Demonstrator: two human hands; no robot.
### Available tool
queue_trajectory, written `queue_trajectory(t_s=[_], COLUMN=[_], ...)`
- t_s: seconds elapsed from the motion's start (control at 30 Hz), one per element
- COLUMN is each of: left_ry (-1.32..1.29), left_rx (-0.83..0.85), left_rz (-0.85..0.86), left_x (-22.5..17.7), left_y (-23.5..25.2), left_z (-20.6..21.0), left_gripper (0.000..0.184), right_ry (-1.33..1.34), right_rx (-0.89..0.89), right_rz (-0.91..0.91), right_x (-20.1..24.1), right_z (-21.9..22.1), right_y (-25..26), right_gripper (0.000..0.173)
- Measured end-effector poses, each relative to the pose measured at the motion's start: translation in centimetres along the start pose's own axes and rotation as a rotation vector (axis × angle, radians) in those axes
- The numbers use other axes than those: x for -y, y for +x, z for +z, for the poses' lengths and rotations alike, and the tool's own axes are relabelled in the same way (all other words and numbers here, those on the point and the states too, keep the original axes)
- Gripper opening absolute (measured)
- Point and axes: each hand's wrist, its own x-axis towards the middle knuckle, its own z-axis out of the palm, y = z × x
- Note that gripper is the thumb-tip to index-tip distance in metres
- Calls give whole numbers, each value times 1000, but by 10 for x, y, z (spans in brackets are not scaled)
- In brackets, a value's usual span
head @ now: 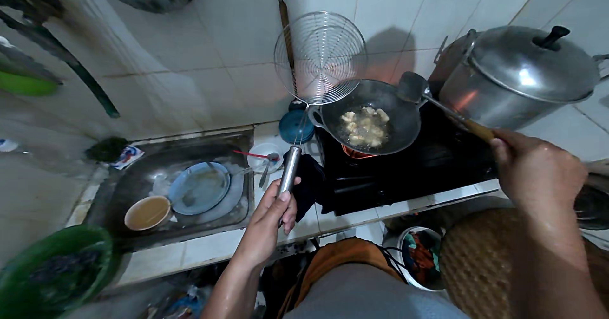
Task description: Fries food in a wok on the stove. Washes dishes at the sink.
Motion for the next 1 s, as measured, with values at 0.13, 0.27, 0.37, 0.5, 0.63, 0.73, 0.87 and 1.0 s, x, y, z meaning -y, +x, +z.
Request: queue_trajectory(t_s=[0.13,0.27,0.37,0.5,0.63,0.73,0.87,1.0], left_ry=[3,12,7,10,19,20,14,24], left_rx=[7,11,11,18,5,-1,8,0], left_rz=[-13,-21,-28,-12,-25,-33,-54,-75], left_x=[0,1,1,2,2,2,3,5], left_y=[2,2,1,1,3,4,4,5], left_z=[4,5,5,6,8,11,12,14], left_gripper=[36,37,37,36,36,35,36,36], right_ry=[-10,1,17,24,146,171,115,131], right_rx=[55,106,109,19,73,125,102,13], right_rz=[-14,-88,-131,-156,-192,-195,-167,-140], right_x=[5,3,1,2,21,40,38,20], right_z=[14,14,2,-3,7,28,33,21], right_y=[2,-8,-16,-20,-18,-12,-7,-9], right_gripper=[36,33,31,35,34,33,33,36])
